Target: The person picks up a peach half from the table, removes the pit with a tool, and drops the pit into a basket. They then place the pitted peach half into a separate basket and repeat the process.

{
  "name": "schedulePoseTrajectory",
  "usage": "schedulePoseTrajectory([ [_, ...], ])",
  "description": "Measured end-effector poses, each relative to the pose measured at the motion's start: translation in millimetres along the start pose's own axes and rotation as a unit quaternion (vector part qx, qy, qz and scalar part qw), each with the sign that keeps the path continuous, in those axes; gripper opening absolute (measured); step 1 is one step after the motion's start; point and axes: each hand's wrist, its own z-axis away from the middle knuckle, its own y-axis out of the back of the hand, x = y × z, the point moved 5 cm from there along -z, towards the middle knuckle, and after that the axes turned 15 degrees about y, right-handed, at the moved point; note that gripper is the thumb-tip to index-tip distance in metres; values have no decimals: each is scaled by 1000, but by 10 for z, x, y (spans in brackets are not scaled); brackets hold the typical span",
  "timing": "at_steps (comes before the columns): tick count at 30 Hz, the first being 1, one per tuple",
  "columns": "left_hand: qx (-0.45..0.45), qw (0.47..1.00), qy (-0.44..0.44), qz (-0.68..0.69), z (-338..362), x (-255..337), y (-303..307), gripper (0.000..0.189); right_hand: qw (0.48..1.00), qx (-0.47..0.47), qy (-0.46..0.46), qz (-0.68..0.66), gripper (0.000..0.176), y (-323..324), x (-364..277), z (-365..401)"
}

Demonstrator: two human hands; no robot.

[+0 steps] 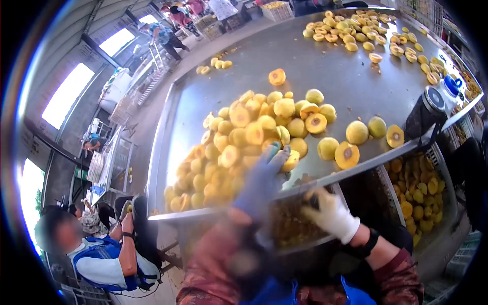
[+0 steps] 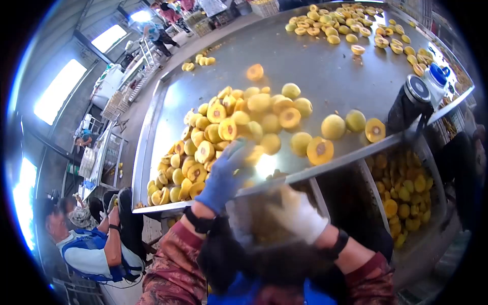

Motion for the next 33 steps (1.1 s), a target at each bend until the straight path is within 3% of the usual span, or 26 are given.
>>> schedulePoseTrajectory([
  [1,8,1000,-8,24,132,89,54,50,987,105,117,29,26,82,-96,-100],
  [2,12,1000,8,-2,271,112,60,53,985,58,-75,-144,27,58,8,-140],
  [3,20,999,-2,-43,371,161,37,56,920,40,-234,-310,23,97,-97,-182],
  [4,32,996,-14,-84,438,222,10,59,897,65,-251,-358,22,83,-115,-231],
  [8,17,996,-67,-49,599,423,-19,64,891,82,-199,-401,26,41,-113,-296],
  [9,-6,992,62,109,650,347,-32,65,895,78,-188,-396,27,41,-100,-298],
  [10,-42,930,159,329,662,313,-61,56,900,75,-178,-392,28,42,-89,-297],
  [11,-28,805,242,541,697,281,-89,51,914,74,-168,-363,28,55,-102,-312],
  [14,10,727,303,616,722,123,-361,52,966,50,-101,-231,38,26,-148,-327],
  [15,20,629,339,699,801,45,-484,46,985,47,-54,-159,38,-35,-138,-291],
  [17,13,700,314,642,804,170,-459,48,997,41,25,-61,40,-96,-178,-245],
  [20,72,622,391,675,695,373,-410,49,1000,13,-5,-9,42,-75,-126,-195],
  [22,95,649,395,643,684,302,-334,48,999,-13,-20,-31,40,-85,-206,-154],
  [23,98,673,302,669,706,103,-387,46,997,-41,-41,-41,39,-89,-277,-119],
  [27,100,670,305,669,751,45,-377,49,990,-118,-78,-17,30,-274,-285,-20],
  [33,100,789,237,558,813,74,-317,47,992,-101,-60,-33,24,-352,-295,30],
])
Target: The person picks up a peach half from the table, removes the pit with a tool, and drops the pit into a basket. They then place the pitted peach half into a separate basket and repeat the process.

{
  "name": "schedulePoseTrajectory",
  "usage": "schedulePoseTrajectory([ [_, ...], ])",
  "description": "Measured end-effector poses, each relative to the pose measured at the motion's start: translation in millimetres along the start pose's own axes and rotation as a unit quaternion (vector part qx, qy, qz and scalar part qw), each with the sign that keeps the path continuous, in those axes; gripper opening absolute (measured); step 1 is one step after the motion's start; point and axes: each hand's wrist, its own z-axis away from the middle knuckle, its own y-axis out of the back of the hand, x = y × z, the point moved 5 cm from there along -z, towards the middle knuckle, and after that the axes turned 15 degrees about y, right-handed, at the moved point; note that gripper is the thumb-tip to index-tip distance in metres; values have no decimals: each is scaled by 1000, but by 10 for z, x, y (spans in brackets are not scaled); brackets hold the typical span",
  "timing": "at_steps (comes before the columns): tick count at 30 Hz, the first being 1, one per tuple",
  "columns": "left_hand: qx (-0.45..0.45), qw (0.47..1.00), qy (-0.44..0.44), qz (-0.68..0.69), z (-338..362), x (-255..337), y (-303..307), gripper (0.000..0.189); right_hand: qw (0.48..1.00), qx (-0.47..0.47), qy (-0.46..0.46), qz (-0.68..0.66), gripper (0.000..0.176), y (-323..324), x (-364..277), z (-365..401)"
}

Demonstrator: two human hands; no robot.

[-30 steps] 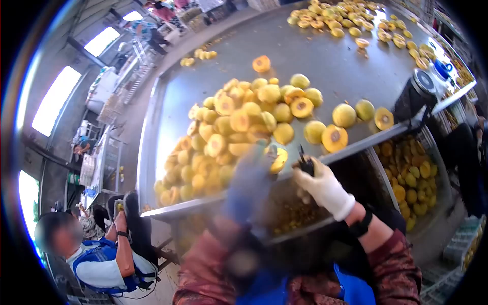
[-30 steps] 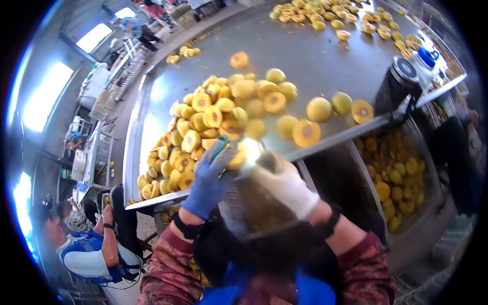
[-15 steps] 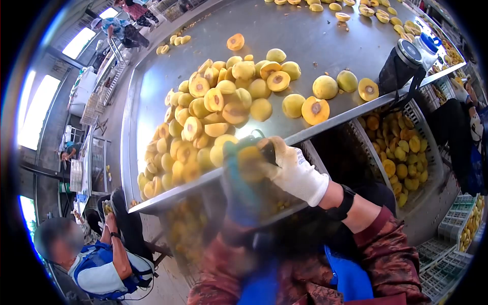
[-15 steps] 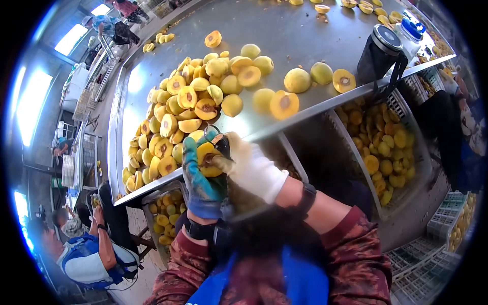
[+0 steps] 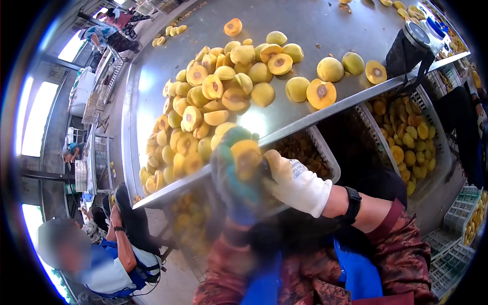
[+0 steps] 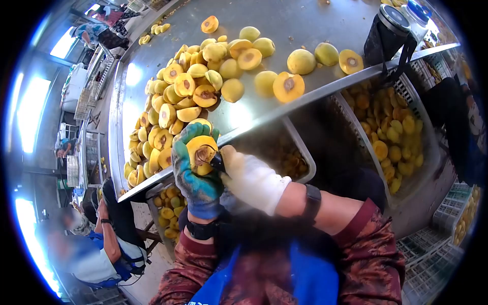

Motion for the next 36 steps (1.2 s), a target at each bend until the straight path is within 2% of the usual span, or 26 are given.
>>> schedulePoseTrajectory([
  [3,4,999,-33,-4,22,-8,-14,46,1000,9,12,-10,23,-31,16,17],
  [5,35,996,-46,-63,45,-15,15,45,999,19,30,3,22,-27,-10,33],
  [8,66,954,-129,-263,105,52,-49,43,993,56,94,37,21,-48,-32,86],
  [12,81,931,-175,-311,128,30,-19,44,996,7,54,-64,22,-146,93,56],
  [14,39,994,-91,-53,54,-96,101,46,996,2,51,-77,25,-213,136,78],
  [17,67,995,-61,-37,103,-77,72,48,992,0,98,-77,27,-333,191,88],
  [18,77,995,-61,-35,110,-84,69,49,992,-4,83,-98,28,-359,192,116],
  [21,9,986,-92,-137,104,-17,87,50,989,-12,51,-135,32,-372,165,155],
  [22,24,987,-76,-143,99,-6,75,52,990,-15,49,-132,35,-383,171,155],
  [23,6,990,-67,-122,96,-4,82,47,990,-17,48,-129,38,-384,172,146],
  [26,-40,996,-27,-70,65,19,113,35,949,-158,-124,-245,47,-136,-79,113],
  [29,-77,995,43,-42,33,31,89,33,945,-162,-140,-246,44,-227,-28,139],
  [31,-101,991,90,-22,12,35,77,33,903,-178,-202,-335,42,-204,-74,173],
  [32,-110,988,96,-56,6,46,77,38,877,-185,-232,-378,41,-200,-102,190],
  [34,-125,979,108,-123,-8,70,95,48,861,-177,-228,-418,39,-236,-84,226],
  [36,-127,969,133,-164,-54,87,132,47,843,-174,-230,-455,39,-235,-97,239],
])
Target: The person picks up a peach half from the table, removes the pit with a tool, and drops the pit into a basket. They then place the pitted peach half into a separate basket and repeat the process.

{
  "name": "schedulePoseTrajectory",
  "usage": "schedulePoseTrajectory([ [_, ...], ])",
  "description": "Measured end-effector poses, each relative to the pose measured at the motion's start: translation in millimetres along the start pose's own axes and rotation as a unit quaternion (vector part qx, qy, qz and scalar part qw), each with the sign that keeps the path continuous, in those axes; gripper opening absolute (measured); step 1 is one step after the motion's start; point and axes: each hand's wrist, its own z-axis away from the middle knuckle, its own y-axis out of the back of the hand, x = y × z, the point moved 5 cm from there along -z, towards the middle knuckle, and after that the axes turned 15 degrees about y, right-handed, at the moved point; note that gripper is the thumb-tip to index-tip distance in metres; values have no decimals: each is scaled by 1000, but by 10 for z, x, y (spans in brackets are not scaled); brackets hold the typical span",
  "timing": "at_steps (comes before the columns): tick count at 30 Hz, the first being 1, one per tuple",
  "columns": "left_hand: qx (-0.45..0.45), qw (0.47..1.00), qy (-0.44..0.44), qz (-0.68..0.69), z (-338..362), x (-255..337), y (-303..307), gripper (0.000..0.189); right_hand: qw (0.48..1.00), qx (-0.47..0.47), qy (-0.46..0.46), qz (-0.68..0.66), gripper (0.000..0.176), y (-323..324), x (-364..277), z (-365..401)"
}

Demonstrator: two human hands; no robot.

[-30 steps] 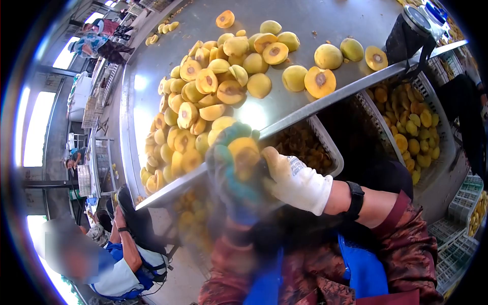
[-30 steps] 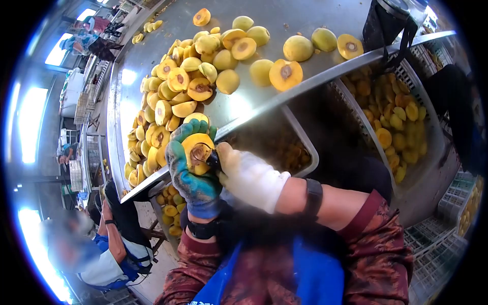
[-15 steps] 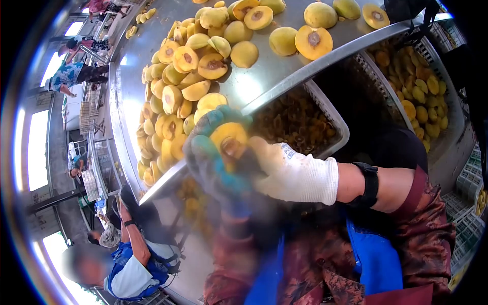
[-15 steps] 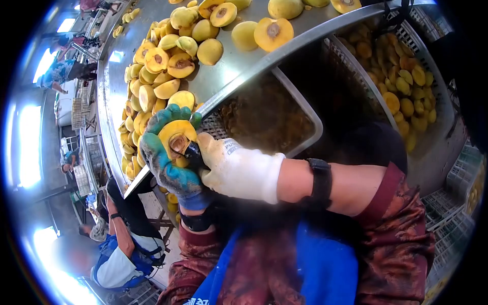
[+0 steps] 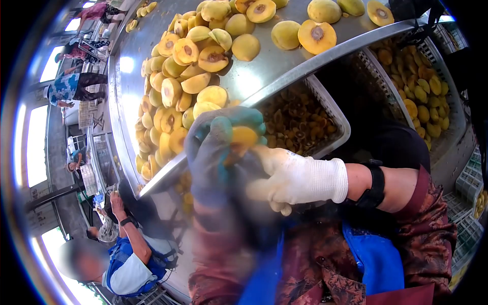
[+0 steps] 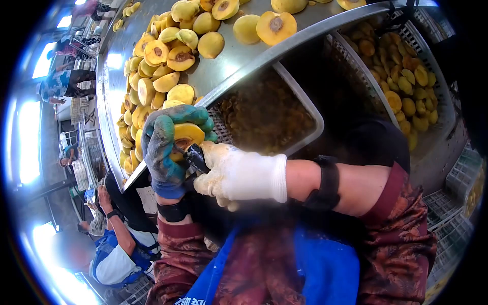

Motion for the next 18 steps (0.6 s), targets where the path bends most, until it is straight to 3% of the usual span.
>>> schedulePoseTrajectory([
  [5,-8,1000,20,13,-4,-26,24,48,996,-30,1,-89,38,-49,-34,16],
  [8,5,998,13,64,77,-1,-124,51,985,-66,-24,-155,19,-88,-6,50],
  [10,4,998,-1,67,106,9,-144,55,956,-115,-41,-268,12,-146,31,90],
  [13,-19,997,-12,78,95,-33,-145,60,900,-184,-48,-392,18,-219,67,108],
  [16,-122,978,5,170,154,-84,-161,55,872,-223,-43,-434,22,-277,64,126],
  [18,-55,984,17,169,266,-56,-172,55,874,-223,-37,-430,21,-299,69,119],
])
